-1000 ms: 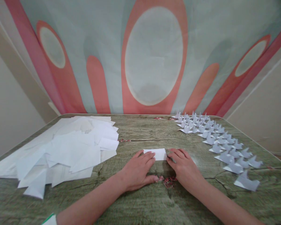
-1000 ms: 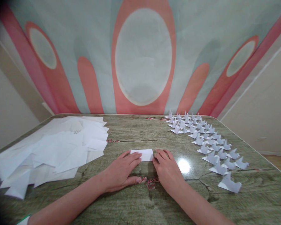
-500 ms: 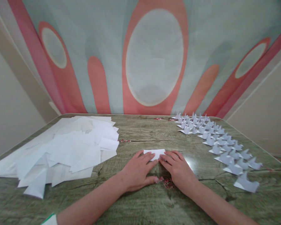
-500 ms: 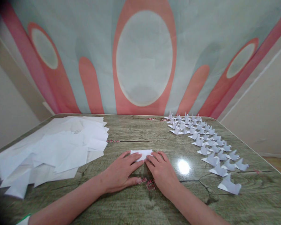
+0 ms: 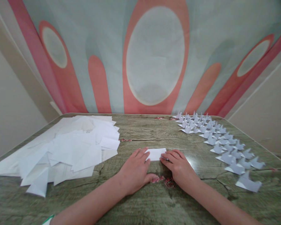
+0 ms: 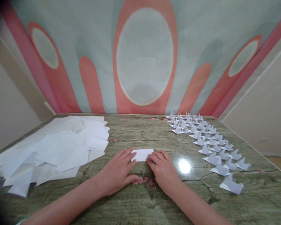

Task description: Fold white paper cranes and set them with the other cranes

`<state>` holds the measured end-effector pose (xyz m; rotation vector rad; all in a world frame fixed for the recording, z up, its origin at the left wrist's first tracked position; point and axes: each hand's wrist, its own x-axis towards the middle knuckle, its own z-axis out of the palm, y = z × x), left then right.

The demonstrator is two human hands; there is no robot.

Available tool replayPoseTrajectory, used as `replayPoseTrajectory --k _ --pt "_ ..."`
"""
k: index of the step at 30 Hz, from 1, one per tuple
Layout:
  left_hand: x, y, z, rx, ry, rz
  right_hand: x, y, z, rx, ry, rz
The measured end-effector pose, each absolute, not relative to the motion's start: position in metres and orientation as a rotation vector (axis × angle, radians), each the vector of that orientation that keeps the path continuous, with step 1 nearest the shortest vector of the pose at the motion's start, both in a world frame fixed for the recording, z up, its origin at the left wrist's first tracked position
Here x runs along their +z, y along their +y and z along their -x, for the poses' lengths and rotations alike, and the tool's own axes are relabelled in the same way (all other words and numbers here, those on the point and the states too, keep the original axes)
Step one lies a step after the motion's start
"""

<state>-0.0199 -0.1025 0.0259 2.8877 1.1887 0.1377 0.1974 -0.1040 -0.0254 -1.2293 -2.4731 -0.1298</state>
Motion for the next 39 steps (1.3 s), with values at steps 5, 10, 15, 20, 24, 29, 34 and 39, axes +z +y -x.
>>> replayPoseTrajectory --k 5,10,15,20,24,29,34,39 --pt "0.032 -0.106 0.018 0.146 1.270 -2.846 -0.024 -0.104 -0.203 -0.148 -2.466 1.268" --pt "0.034 -0.106 0.018 0.136 1.277 -2.813 -0.019 -0.104 -0.211 -0.197 -2.480 1.339" --pt "0.036 -0.104 0.020 0.093 1.255 -2.809 -0.018 -0.103 -0.212 -0.210 -2.459 1.336" --pt "0.037 -0.102 0.021 0.061 1.240 -2.870 -0.025 -0.100 -0.213 -0.101 -2.319 1.253" --pt "0.033 -0.098 0.021 0.051 1.211 -2.909 -0.033 -0.092 -0.217 0.067 -2.143 1.278" --pt "0.026 -0.089 0.024 0.124 1.210 -2.894 -0.043 -0.084 -0.215 0.266 -2.073 1.379" --pt "0.013 -0.081 0.028 0.217 1.200 -2.910 -0.043 -0.086 -0.210 0.357 -2.044 1.378" --pt "0.002 -0.077 0.030 0.338 1.262 -2.874 -0.033 -0.091 -0.207 0.500 -1.887 1.308"
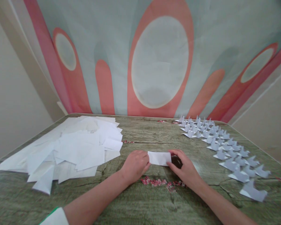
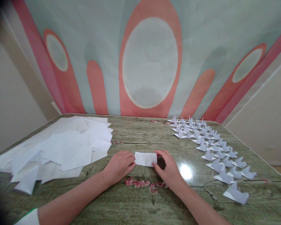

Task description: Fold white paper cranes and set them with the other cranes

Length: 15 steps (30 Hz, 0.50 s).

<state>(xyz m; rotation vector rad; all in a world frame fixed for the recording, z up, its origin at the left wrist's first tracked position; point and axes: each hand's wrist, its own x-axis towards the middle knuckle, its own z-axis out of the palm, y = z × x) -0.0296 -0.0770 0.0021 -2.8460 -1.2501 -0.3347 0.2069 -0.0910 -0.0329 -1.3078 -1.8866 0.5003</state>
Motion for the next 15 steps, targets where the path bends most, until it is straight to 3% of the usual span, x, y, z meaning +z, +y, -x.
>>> replayPoseTrajectory --k 7,15 --pt "0.005 -0.080 0.027 -0.466 -1.356 2.850 -0.027 -0.105 -0.199 0.523 -1.916 1.263" --pt "0.005 -0.091 0.022 -0.611 -1.459 2.978 -0.023 -0.114 -0.191 0.201 -2.138 1.063"
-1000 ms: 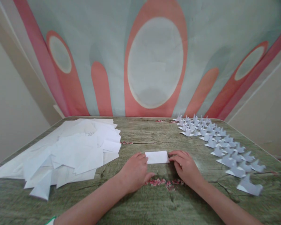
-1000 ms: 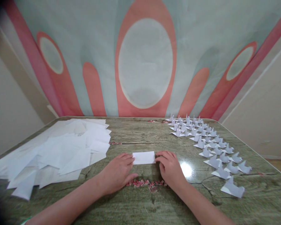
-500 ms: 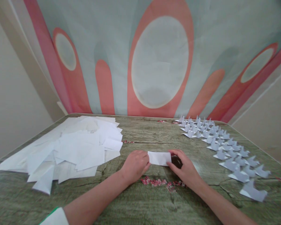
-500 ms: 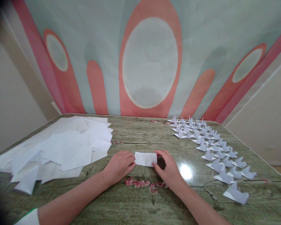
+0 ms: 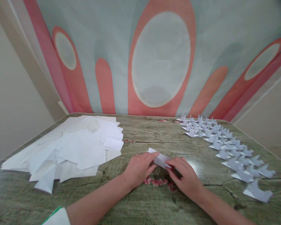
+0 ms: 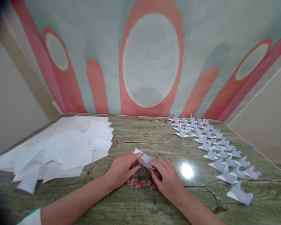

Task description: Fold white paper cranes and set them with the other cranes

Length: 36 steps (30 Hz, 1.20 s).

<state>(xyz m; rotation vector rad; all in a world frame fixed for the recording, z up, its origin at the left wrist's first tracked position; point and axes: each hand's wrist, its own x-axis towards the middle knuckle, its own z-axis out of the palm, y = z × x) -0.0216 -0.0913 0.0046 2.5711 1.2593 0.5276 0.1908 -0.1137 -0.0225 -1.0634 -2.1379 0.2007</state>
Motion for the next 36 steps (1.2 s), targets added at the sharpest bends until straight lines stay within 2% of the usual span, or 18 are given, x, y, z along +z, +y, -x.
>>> replayPoseTrajectory --k 12,22,31,36 --pt "0.005 -0.089 0.024 0.534 1.186 -2.542 -0.008 -0.117 -0.203 0.207 -2.209 1.066" --pt "0.000 -0.085 0.027 0.469 1.161 -2.668 -0.016 -0.103 -0.212 0.526 -2.141 1.026" --pt "0.002 -0.086 0.029 0.321 1.186 -2.817 -0.018 -0.103 -0.222 0.636 -2.171 1.011" --pt "0.001 -0.084 0.032 0.350 1.152 -2.806 -0.018 -0.094 -0.224 0.563 -2.230 0.955"
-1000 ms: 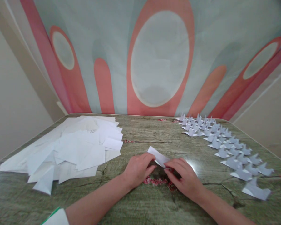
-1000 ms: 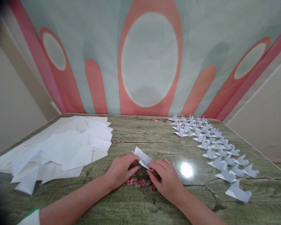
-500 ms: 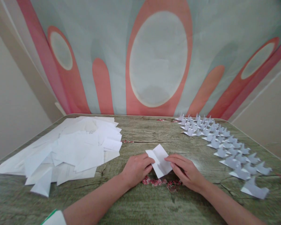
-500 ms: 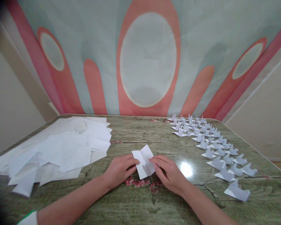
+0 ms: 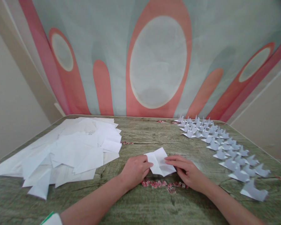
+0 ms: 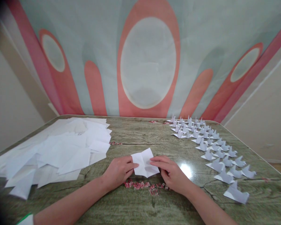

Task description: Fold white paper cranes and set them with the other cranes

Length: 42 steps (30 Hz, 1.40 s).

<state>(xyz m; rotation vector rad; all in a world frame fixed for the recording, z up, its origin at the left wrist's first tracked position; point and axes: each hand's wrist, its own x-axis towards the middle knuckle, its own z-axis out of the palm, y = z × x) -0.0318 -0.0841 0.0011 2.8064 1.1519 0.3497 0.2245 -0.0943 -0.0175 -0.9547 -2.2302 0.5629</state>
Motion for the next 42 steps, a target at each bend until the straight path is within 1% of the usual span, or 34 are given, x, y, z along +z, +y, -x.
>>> replayPoseTrajectory --k 6,13,18,28,30,34,36,38,42 --pt "0.001 -0.083 0.033 0.365 1.142 -2.774 -0.020 -0.084 -0.228 0.445 -2.312 0.954" --pt "0.007 -0.087 0.030 0.433 1.163 -2.710 -0.017 -0.087 -0.226 0.574 -2.215 1.015" --pt "0.006 -0.086 0.029 0.454 1.241 -2.639 -0.015 -0.091 -0.220 0.677 -2.115 1.146" --pt "-0.002 -0.075 0.022 0.563 1.416 -2.468 -0.025 -0.075 -0.208 0.590 -1.984 1.302" --pt "-0.003 -0.072 0.022 0.609 1.426 -2.428 -0.026 -0.073 -0.207 0.590 -2.000 1.328" --pt "0.005 -0.079 0.021 0.821 1.490 -2.371 -0.024 -0.072 -0.206 0.576 -2.012 1.355" --pt "0.012 -0.090 0.016 0.754 1.342 -2.548 -0.024 -0.072 -0.206 0.583 -2.012 1.353" --pt "0.015 -0.104 0.009 0.561 1.162 -2.720 -0.024 -0.072 -0.207 0.594 -2.010 1.338" --pt "0.012 -0.120 0.001 0.359 0.992 -2.864 -0.025 -0.071 -0.207 0.607 -2.006 1.319"
